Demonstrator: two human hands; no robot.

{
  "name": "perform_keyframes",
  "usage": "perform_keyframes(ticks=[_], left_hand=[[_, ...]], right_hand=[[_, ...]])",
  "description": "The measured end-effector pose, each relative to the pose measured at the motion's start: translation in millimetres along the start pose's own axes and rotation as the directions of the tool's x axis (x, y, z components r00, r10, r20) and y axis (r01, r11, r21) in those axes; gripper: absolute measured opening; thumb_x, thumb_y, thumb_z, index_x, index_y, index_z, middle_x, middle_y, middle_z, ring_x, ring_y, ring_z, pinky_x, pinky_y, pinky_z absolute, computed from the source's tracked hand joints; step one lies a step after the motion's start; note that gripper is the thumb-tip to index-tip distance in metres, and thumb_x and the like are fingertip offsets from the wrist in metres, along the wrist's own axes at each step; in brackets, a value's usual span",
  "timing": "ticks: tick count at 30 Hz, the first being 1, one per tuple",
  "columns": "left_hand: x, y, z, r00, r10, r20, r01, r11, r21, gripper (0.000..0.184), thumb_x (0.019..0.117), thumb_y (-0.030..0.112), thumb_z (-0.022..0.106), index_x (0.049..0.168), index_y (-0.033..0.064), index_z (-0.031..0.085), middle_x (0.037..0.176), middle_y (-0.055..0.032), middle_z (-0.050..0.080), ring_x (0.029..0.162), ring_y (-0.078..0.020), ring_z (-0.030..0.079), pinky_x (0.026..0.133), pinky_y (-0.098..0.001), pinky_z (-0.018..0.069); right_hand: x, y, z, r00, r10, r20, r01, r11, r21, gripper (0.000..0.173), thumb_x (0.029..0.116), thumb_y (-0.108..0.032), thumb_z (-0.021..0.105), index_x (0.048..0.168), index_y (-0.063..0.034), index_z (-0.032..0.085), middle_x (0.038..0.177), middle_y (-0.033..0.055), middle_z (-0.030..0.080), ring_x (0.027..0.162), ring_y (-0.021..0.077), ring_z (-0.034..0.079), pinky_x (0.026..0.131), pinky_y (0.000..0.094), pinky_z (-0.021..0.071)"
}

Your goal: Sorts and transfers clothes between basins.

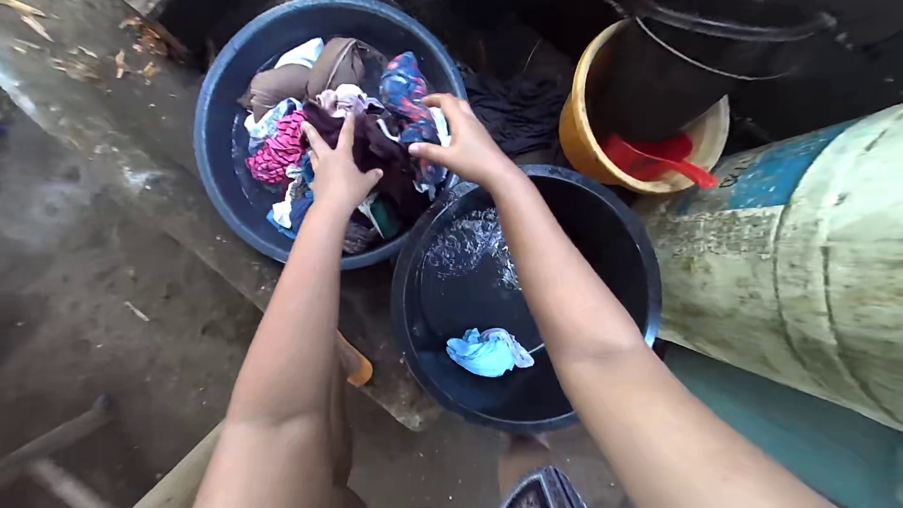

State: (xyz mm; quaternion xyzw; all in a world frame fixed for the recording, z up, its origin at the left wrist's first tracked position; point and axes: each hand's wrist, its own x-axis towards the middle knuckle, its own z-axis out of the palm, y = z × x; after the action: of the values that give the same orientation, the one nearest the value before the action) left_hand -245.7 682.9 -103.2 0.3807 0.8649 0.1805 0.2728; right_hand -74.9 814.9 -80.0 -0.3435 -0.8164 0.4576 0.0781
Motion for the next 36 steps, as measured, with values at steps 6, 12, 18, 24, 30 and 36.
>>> perform_keyframes(ticks=[6, 12, 18, 24, 30, 36], left_hand=[[-128.9, -18.6, 29.4, 0.995, 0.04, 0.088, -0.039, 0.999, -0.021, 0.081, 0.0912, 0.031, 0.078, 0.158, 0.0097, 0.037, 0.167, -0.0329, -0.001, 0.145, -0.057, 0.031, 0.108, -0.0685, 0.0409], [-262.8, -30.0, 33.1, 0.95, -0.054, 0.306, 0.011, 0.99, 0.14, 0.079, 0.0899, 0.033, 0.08, 0.156, 0.0101, 0.043, 0.167, -0.0335, 0.002, 0.146, -0.061, 0.026, 0.108, -0.0747, 0.0357], [-313.0, -0.1, 43.8, 0.931, -0.026, 0.363, -0.011, 0.995, 0.1, 0.07, 0.0932, 0.039, 0.071, 0.154, 0.0133, 0.047, 0.166, -0.0346, 0.013, 0.142, -0.0538, 0.04, 0.105, -0.0585, 0.0476], [-272.6, -3.2, 62.8, 0.715, -0.068, 0.696, 0.089, 0.996, 0.007, 0.062, 0.1059, 0.034, 0.057, 0.159, 0.0085, 0.037, 0.161, -0.0191, 0.04, 0.148, -0.0355, 0.04, 0.121, -0.0554, 0.0316], [-255.9, -20.9, 55.5, 0.689, -0.118, 0.715, 0.135, 0.99, 0.033, 0.06, 0.1067, 0.034, 0.056, 0.157, 0.005, 0.039, 0.153, -0.0249, 0.047, 0.143, -0.0392, 0.046, 0.118, -0.0572, 0.0352], [-237.8, -10.6, 29.9, 0.793, -0.063, 0.606, 0.136, 0.988, -0.076, 0.057, 0.1068, 0.033, 0.055, 0.156, 0.0077, 0.042, 0.153, -0.0217, 0.048, 0.141, -0.0366, 0.049, 0.116, -0.056, 0.0384]], right_hand=[[-156.1, 133.3, 26.5, 0.952, 0.304, 0.031, -0.296, 0.942, -0.155, 0.049, 0.0952, -0.019, 0.071, 0.137, 0.0032, 0.057, 0.134, 0.0267, 0.061, 0.121, 0.0396, 0.063, 0.103, 0.0558, 0.0517], [-339.9, 190.9, 137.6, 0.684, 0.511, 0.521, -0.227, 0.827, -0.514, 0.108, 0.0739, -0.021, 0.09, 0.162, -0.0368, 0.03, 0.172, 0.0214, 0.009, 0.156, 0.0521, 0.003, 0.109, 0.0875, 0.008], [-354.8, 206.0, 191.7, 0.504, 0.808, 0.304, -0.72, 0.588, -0.367, 0.09, 0.0726, -0.026, 0.091, 0.153, -0.0222, 0.049, 0.168, 0.0248, 0.015, 0.148, 0.0527, 0.027, 0.11, 0.0672, 0.0402], [-340.9, 184.8, 122.1, 0.563, 0.775, 0.288, -0.775, 0.616, -0.143, 0.084, 0.0758, -0.024, 0.089, 0.147, -0.0024, 0.05, 0.146, 0.031, 0.048, 0.132, 0.0443, 0.052, 0.108, 0.0583, 0.0462], [-275.7, 23.7, 24.3, 0.877, 0.476, 0.056, -0.476, 0.85, 0.226, 0.084, 0.0716, -0.019, 0.09, 0.141, 0.0067, 0.05, 0.136, 0.0257, 0.058, 0.124, 0.0303, 0.059, 0.107, 0.0433, 0.0495], [-91.6, -55.1, -21.0, 0.973, 0.2, -0.118, -0.176, 0.966, 0.187, 0.083, 0.0708, -0.02, 0.091, 0.14, -0.0001, 0.05, 0.133, 0.026, 0.058, 0.12, 0.0358, 0.061, 0.101, 0.0547, 0.0527]])
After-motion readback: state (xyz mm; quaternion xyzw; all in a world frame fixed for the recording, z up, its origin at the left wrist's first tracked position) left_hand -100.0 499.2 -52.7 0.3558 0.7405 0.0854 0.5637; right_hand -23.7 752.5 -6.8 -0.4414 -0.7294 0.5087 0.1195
